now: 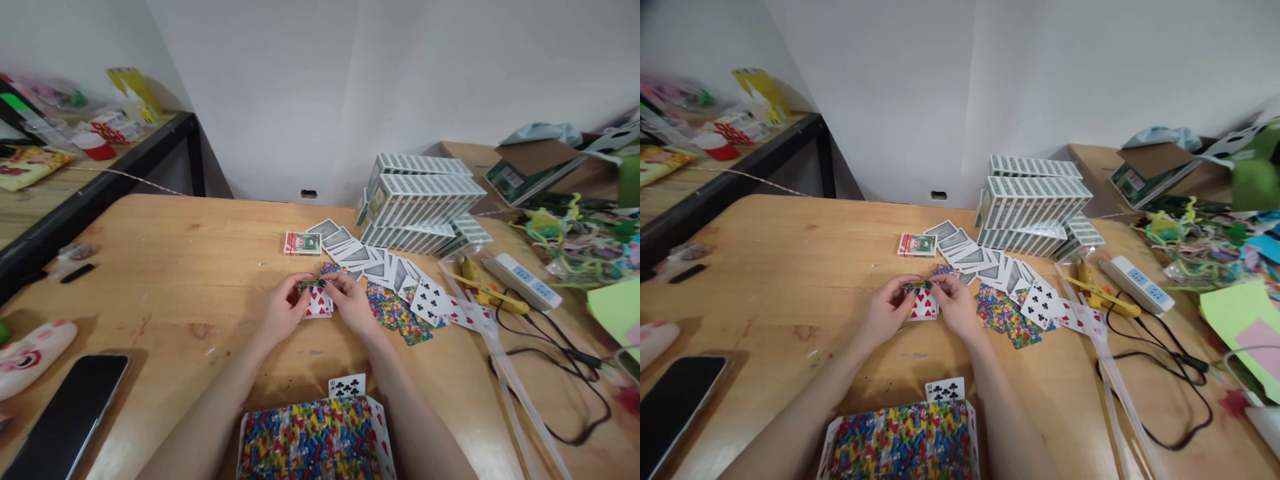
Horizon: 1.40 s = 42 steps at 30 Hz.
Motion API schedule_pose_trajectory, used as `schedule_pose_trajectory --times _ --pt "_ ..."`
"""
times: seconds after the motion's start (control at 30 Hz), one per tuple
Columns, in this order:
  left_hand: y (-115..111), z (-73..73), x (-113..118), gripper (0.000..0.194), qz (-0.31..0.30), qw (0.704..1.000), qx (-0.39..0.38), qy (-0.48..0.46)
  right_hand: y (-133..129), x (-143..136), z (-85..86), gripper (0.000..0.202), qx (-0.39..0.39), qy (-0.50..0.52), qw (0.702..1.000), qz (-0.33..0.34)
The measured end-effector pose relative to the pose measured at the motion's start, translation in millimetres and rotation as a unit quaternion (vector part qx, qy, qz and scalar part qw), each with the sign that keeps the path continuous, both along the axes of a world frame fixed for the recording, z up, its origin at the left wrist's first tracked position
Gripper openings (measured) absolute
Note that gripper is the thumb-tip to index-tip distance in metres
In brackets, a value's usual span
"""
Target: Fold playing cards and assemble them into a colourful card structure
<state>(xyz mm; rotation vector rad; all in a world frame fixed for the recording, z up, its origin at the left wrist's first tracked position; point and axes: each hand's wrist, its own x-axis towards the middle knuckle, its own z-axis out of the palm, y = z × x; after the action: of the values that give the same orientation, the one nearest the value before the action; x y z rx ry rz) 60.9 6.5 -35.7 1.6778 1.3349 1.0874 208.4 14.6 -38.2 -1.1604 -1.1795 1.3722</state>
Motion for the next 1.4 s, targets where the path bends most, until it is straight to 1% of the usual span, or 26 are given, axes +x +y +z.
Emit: schedule_pose_trajectory --times 0.07,0.13,0.27,0.33,0.4,0.47,0.53,0.6,0.7,0.8,0.87,0.93,1.03,1.13,1.2,1.3,1.4 --pt "-1 0.1 0 0.031 0.007 1.000 0.000 -0.025 -1 0 0.3 0.021 -0.008 0.013 1.000 0.001" --pt "-3 0.7 0 0.031 0.012 0.999 0.000 -0.032 -2 -2 1.0 0.021 -0.013 0.018 1.000 -0.004" --pt "-5 1.4 0 0.031 0.021 1.000 0.017 0.010 -3 -4 1.9 0.020 -0.025 0.036 0.999 -0.013" --pt "-6 0.6 1 0.035 0.047 0.997 0.046 0.029 -3 -4 1.6 0.020 -0.027 0.048 0.998 -0.016" --pt "-5 -1.1 1 0.035 0.089 0.992 0.079 0.044 -2 -4 0.9 0.020 -0.027 0.055 0.998 -0.020" --pt "-5 -2.7 1 0.027 0.127 0.983 0.111 0.073 -2 -3 0.2 0.021 -0.029 0.060 0.998 -0.023" --pt "-6 -3.3 1 0.017 0.143 0.973 0.141 0.117 -1 -3 -0.3 0.022 -0.034 0.067 0.997 -0.019" --pt "-7 -2.5 -1 0.015 0.137 0.962 0.170 0.166 0 -1 -0.2 0.021 -0.040 0.074 0.996 -0.012" --pt "-9 0.3 -4 0.016 0.108 0.946 0.202 0.228 1 2 0.2 0.018 -0.046 0.077 0.996 -0.008" --pt "-9 1.9 -7 0.018 0.089 0.943 0.201 0.249 1 3 -1.0 0.019 -0.046 0.071 0.996 -0.010" --pt "-8 1.8 -8 0.020 0.081 0.955 0.177 0.222 1 2 -2.6 0.020 -0.034 0.054 0.998 -0.020" --pt "-8 1.6 -7 0.018 0.070 0.973 0.149 0.164 0 0 -3.8 0.019 -0.009 0.024 0.999 -0.039" --pt "-7 2.2 -4 0.018 0.055 0.989 0.112 0.085 -5 -6 -2.0 0.016 0.046 -0.053 0.996 -0.060" --pt "-3 3.5 -2 0.011 0.055 0.993 0.083 0.058 -12 -11 4.2 0.013 0.113 -0.158 0.978 -0.074" --pt "-1 4.3 -1 0.009 0.047 0.995 0.078 0.035 -15 -12 8.1 0.014 0.146 -0.199 0.966 -0.083" --pt "3 5.8 -2 0.011 0.017 0.997 0.072 0.000 -16 -12 9.9 0.016 0.165 -0.219 0.957 -0.090" --pt "3 7.1 -2 0.012 -0.003 0.998 0.069 -0.014 -15 -10 7.6 0.016 0.169 -0.233 0.952 -0.104"
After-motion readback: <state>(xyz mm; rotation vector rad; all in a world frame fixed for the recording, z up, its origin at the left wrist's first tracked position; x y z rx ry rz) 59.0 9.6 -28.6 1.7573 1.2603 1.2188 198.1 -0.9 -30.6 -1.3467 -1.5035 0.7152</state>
